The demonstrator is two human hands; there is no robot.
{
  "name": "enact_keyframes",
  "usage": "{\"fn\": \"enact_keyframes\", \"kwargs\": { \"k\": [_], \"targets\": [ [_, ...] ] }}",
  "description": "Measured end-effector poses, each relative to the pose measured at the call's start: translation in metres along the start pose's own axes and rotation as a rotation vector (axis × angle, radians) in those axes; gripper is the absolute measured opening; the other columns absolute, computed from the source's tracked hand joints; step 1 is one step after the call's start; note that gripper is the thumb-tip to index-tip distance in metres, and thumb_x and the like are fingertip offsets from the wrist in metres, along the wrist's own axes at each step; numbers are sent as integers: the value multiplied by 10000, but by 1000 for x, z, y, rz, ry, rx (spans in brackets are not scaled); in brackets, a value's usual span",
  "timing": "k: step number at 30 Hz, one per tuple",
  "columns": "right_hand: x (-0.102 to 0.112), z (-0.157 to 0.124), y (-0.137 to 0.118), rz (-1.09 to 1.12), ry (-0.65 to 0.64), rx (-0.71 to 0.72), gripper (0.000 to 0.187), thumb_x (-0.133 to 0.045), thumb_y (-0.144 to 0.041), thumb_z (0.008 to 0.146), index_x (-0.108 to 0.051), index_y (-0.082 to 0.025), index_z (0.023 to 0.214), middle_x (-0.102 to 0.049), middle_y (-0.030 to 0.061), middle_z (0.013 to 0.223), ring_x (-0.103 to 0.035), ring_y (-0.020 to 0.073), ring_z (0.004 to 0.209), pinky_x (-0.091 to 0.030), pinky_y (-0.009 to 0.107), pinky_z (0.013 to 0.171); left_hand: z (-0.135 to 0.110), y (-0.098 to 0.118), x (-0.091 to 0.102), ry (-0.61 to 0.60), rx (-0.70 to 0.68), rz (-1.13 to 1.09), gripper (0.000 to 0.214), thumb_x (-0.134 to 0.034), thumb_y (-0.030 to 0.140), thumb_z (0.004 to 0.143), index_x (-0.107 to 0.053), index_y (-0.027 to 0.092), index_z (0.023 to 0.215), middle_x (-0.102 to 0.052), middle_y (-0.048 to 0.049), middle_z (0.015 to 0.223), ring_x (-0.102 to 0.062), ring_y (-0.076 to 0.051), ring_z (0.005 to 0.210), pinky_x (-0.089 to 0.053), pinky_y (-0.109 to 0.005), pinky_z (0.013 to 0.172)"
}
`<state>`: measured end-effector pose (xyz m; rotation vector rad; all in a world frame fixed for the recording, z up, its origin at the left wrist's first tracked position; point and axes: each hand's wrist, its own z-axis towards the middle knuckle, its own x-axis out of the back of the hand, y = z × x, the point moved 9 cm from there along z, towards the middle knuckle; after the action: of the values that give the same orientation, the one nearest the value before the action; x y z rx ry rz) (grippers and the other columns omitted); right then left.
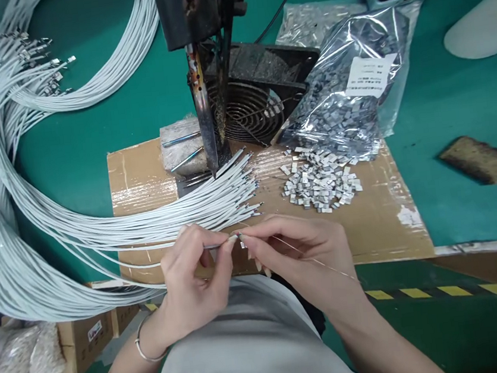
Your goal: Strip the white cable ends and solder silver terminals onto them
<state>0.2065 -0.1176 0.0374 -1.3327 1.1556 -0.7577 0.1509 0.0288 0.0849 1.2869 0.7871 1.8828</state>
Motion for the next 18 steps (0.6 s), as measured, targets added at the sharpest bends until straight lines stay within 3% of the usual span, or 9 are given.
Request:
{"fn": "enact_keyframes", "kwargs": {
  "k": [5,9,12,15,18],
  "targets": [
    [2,2,2,3,23,-22,82,-806,-219,872,-853,-225,805,-729,16,666,-573,107,536,-473,199,465,0,6,-3,1,-56,146,220,-678,41,921,-629,236,1010,-610,22,757,-466,-153,617,-387,-351,610],
    [-1,3,7,68,50,-82,74,-823,-229,831,-836,-204,763,-681,4,591,-534,92,466,-458,185,405,-4,-4,-8,-14,59,89,170,-670,96,971,-602,250,1003,-581,32,746,-474,-140,604,-384,-318,576],
    [-8,1,17,158,97,-139,123,-832,-269,807,-804,-196,713,-654,-3,533,-544,99,419,-468,186,370,-11,-19,-20,-50,273,-172,136,-606,162,1054,-537,266,997,-559,67,708,-466,-106,538,-372,-256,509],
    [-13,-2,23,226,178,-116,159,-833,-291,806,-777,-200,688,-645,-12,514,-529,97,387,-444,183,341,-17,-28,-32,-59,472,-497,158,-530,257,1111,-503,268,955,-600,60,733,-541,-108,590,-444,-232,550],
    [-13,-4,20,170,217,-38,127,-811,-261,831,-791,-203,720,-658,-8,542,-523,99,414,-453,197,361,-14,-32,-35,-50,602,-696,189,-600,323,1086,-573,243,917,-621,41,728,-539,-113,609,-445,-233,560]
  ]
}}
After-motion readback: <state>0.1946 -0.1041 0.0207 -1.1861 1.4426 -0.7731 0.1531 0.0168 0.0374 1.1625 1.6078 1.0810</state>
